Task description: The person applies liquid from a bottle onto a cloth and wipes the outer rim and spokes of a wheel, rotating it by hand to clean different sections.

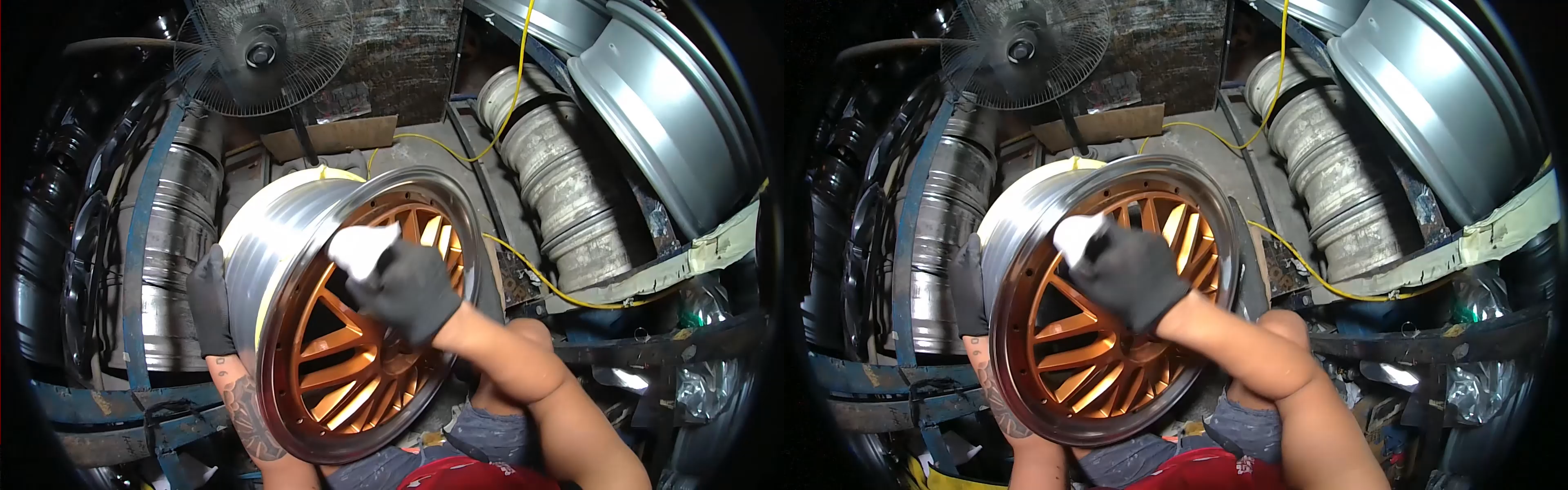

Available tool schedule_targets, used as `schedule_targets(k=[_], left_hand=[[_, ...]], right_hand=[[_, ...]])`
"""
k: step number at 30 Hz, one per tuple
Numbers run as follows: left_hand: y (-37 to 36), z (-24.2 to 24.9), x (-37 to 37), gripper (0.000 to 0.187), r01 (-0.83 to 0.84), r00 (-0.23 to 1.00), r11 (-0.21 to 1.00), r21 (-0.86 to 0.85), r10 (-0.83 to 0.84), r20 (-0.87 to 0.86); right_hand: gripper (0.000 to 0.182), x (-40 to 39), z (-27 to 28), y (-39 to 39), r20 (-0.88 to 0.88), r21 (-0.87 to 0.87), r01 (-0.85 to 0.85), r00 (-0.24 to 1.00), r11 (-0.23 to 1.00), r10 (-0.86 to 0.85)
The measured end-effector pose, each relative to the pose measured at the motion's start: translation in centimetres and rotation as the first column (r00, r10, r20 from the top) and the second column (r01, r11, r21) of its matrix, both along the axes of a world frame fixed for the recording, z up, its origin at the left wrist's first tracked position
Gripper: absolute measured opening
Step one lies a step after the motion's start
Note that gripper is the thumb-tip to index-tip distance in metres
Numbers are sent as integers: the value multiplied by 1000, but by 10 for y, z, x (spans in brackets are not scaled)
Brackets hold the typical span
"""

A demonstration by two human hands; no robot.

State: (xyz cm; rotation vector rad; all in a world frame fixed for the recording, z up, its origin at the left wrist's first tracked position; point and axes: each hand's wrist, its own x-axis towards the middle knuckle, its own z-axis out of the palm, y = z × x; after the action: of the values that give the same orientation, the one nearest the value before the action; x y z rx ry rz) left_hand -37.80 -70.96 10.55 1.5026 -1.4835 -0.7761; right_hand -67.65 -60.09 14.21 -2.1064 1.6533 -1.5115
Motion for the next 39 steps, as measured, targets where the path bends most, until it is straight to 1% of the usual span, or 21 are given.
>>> schedule_targets(k=[1, 4, 7, 8, 9, 11, 12, 15, 16, 17, 20, 21, 23, 24, 25, 27, 28, 32, 35, 37, 39], left_hand=[[2, -4, 1, 55, -1, 1000, 1000, -18, 1, 23], [2, 4, 0, 56, -18, 997, 999, -42, 21, 69], [-1, 1, 1, 57, -5, 997, 1000, 28, 3, 73], [1, 4, -4, 57, -9, 997, 1000, 18, 7, 72], [3, 7, -3, 57, -12, 997, 1000, 10, 11, 78], [-5, -4, 8, 56, -43, 989, 999, -12, 44, 142], [-7, -5, 7, 55, -57, 984, 998, -23, 60, 165], [0, -1, -3, 54, -61, 997, 995, -84, 65, 46], [2, 0, -6, 53, -56, 997, 998, -41, 58, 47], [3, 4, -7, 53, -52, 997, 999, -3, 52, 51], [-2, -2, 4, 52, -45, 996, 999, -1, 45, 80], [-6, -4, 6, 52, -41, 995, 999, -20, 43, 95], [-6, -5, 6, 54, -56, 995, 998, -28, 58, 80], [-4, -5, 2, 55, -62, 996, 997, -54, 66, 63], [-1, -2, 0, 55, -66, 996, 995, -78, 71, 52], [-3, -4, 2, 54, -71, 990, 993, -92, 81, 113], [-5, -7, 3, 54, -80, 987, 992, -98, 92, 130], [-2, -3, 3, 51, -91, 988, 996, -23, 93, 126], [-2, -2, 5, 51, -62, 990, 993, -104, 74, 119], [-8, -17, 4, 51, -74, 988, 969, -235, 103, 115], [-3, -4, 2, 49, -76, 992, 993, -95, 85, 92]], right_hand=[[30, -25, 3, -2, -101, 386, -68, 988, 920, 115], [37, -32, 21, -10, -163, 411, 244, 968, 879, -192], [35, -1, -5, -1, 22, -76, -31, 999, 997, 33], [36, -18, 0, 2, -72, 154, -18, 997, 988, 29], [36, -33, 32, -2, -53, 636, 34, 999, 771, -1], [43, -56, -3, -28, -143, 349, 185, 979, 918, -143], [43, -40, 18, -20, -217, 410, 258, 959, 875, -182], [33, -9, 7, -4, 7, 57, -74, 997, 996, 74], [35, -18, 0, -5, -3, 154, -56, 998, 986, 57], [42, -34, 21, -6, -165, 475, 75, 986, 877, 5], [39, -38, 16, -21, -336, 274, 355, 906, 894, -257], [34, -27, 13, -15, -362, 205, 272, 914, 940, -185], [31, -2, 7, -10, -144, -58, -20, 990, 998, 12], [30, -6, 2, -8, -200, -80, -72, 978, 994, 54], [29, -16, 0, -9, -89, -2, -79, 993, 997, 78], [29, -45, 8, -19, -364, 193, 229, 920, 954, -148], [31, -44, 8, -27, -292, 269, 319, 926, 909, -239], [29, -9, 19, -1, -233, -31, 6, 972, 1000, -13], [28, -46, 3, -12, -398, 314, 230, 913, 921, -92], [28, -46, 2, -16, -173, 218, 109, 982, 970, -72], [28, -20, 9, -5, -90, 83, -46, 994, 996, 53]])
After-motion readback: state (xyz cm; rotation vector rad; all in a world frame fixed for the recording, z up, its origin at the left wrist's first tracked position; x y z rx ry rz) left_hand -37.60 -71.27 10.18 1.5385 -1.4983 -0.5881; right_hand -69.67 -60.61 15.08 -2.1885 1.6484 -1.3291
